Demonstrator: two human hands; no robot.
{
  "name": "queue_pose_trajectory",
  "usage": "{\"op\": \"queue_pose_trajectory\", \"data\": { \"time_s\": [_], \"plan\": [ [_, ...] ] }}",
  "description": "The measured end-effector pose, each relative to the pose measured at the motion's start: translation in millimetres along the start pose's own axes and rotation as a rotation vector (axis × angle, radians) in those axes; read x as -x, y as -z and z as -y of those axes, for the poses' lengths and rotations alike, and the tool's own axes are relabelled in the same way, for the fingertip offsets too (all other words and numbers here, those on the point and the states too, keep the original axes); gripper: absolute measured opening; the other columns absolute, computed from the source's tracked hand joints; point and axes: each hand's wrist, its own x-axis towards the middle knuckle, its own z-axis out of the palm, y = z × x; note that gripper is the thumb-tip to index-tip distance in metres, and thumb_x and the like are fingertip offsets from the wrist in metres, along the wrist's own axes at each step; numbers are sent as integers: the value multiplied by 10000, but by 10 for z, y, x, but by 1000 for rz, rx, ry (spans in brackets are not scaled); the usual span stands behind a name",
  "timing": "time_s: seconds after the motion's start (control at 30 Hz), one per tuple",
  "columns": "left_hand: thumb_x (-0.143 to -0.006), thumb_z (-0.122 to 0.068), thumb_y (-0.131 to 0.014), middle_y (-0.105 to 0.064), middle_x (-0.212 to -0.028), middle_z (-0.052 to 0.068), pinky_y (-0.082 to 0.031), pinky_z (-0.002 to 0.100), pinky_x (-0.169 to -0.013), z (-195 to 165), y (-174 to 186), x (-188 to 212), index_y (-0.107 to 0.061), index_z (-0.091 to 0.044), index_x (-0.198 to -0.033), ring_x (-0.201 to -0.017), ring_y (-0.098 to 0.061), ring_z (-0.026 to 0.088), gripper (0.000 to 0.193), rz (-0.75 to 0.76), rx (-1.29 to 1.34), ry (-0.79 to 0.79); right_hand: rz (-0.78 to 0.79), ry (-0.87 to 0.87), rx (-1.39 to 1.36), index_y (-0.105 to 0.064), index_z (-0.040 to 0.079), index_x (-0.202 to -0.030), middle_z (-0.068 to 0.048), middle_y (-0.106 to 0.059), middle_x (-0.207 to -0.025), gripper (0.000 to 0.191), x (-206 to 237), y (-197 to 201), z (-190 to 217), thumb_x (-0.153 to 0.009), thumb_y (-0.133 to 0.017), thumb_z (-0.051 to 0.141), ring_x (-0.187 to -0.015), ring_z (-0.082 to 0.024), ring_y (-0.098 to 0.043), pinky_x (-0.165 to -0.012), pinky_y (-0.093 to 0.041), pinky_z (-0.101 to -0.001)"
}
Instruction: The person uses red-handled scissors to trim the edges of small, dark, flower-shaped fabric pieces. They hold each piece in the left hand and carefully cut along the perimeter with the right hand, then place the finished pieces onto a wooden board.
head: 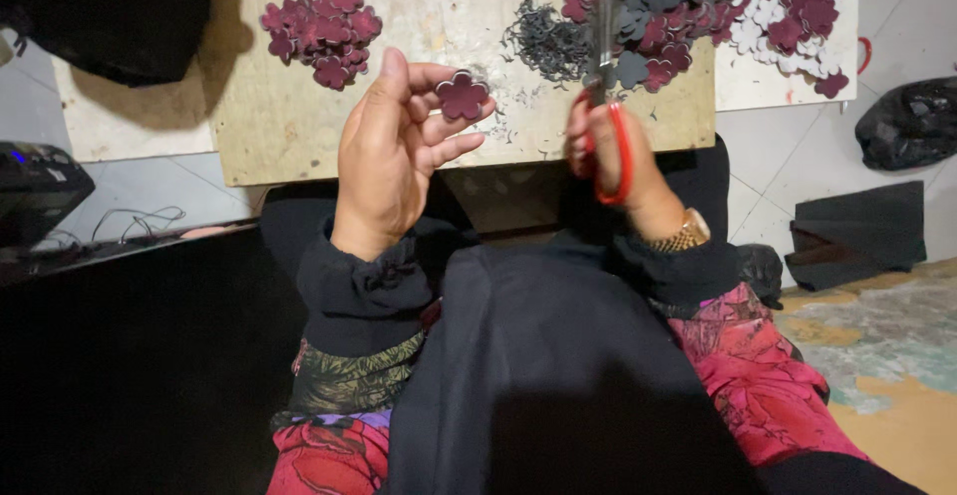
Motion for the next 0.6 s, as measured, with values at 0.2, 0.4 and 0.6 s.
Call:
{"op": "queue_pose_trajectory", "data": {
  "time_s": [0.2, 0.4, 0.6],
  "plan": [
    [-1018, -639, -349, -727, -1152, 179, -632, 372, -901, -18, -7, -5, -597, 59, -1278, -1038, -740, 223, 786, -24, 15, 45, -166, 37, -25, -506, 102, -954, -18, -497, -801, 470, -150, 247, 43, -1086, -513, 554, -665, -137, -500, -587, -442, -286],
    [-1015, -412, -525, -734, -1106, 134, -629, 333, -877, 143, 125, -23, -600, -2, -1293, -997, -733, 170, 500, -43, 8, 56, -209, 71, -39, -499, 89, -940, -53, -508, -805, 390, -254, 343, 86, -1116, -580, 428, -690, -161, -507, -627, -452, -315],
    [-1037, -109, -712, -730, -1032, 88, -562, 256, -864, 728, 356, -310, -669, 35, -1145, -947, -687, 122, 185, -106, -190, -176, -199, 116, 2, -539, 67, -935, -48, -510, -796, 368, -294, 328, 67, -1125, -575, 380, -682, -162, -527, -629, -465, -312]
  ]
}}
